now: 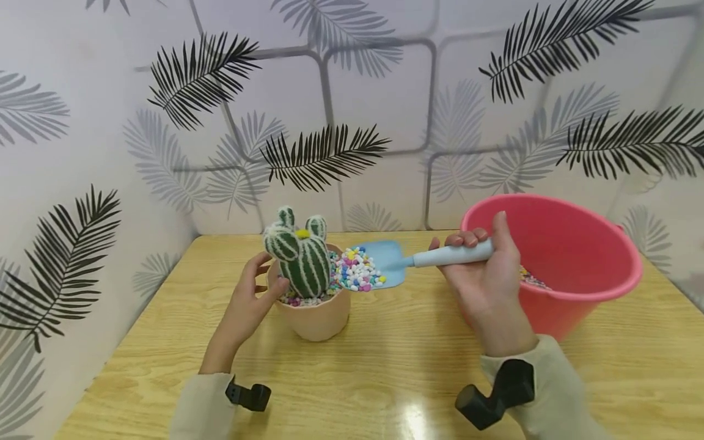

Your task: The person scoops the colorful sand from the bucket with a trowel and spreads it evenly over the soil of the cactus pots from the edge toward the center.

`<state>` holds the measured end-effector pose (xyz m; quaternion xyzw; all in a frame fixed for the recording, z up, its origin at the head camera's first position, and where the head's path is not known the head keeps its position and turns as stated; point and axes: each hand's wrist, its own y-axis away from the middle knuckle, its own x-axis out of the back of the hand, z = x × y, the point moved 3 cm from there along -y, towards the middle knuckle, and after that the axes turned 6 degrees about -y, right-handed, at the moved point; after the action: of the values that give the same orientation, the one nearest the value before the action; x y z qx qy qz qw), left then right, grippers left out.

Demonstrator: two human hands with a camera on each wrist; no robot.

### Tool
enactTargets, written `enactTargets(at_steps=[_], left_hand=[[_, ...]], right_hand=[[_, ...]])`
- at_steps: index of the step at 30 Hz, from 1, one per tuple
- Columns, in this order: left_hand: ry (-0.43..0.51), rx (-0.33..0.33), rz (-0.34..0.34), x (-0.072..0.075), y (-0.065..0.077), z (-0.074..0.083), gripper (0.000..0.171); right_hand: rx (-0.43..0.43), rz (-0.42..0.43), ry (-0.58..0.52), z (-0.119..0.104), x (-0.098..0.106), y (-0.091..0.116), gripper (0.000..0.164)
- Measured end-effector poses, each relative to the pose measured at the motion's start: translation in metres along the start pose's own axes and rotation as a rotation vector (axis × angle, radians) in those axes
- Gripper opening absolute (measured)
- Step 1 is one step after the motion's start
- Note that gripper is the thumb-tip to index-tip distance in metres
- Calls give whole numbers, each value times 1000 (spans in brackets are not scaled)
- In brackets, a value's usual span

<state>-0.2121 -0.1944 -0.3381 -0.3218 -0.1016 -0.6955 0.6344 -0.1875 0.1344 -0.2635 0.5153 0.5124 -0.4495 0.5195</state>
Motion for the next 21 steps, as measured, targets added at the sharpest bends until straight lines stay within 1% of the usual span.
enactTargets(at_steps=[4,7,11,14,18,21], left_hand=[[29,-18,-41,1,-7,-4,67],[4,-35,-53,2,-11,-4,77],[-29,-37,-73,1,-12,-5,89],[-42,-23,-94,1,-12,-7,90],[-65,-6,-123,1,-10,-10,90],[-103,-7,-141,0,-10,-8,92]], right_hand=[[8,19,31,6,-1,-2,47],[20,41,33,10,1,-4,48],[45,90,43,15,7,-6,47],[61,106,63,19,11,-8,46],[66,103,99,25,17,-11,46],[77,103,138,25,21,-12,48]])
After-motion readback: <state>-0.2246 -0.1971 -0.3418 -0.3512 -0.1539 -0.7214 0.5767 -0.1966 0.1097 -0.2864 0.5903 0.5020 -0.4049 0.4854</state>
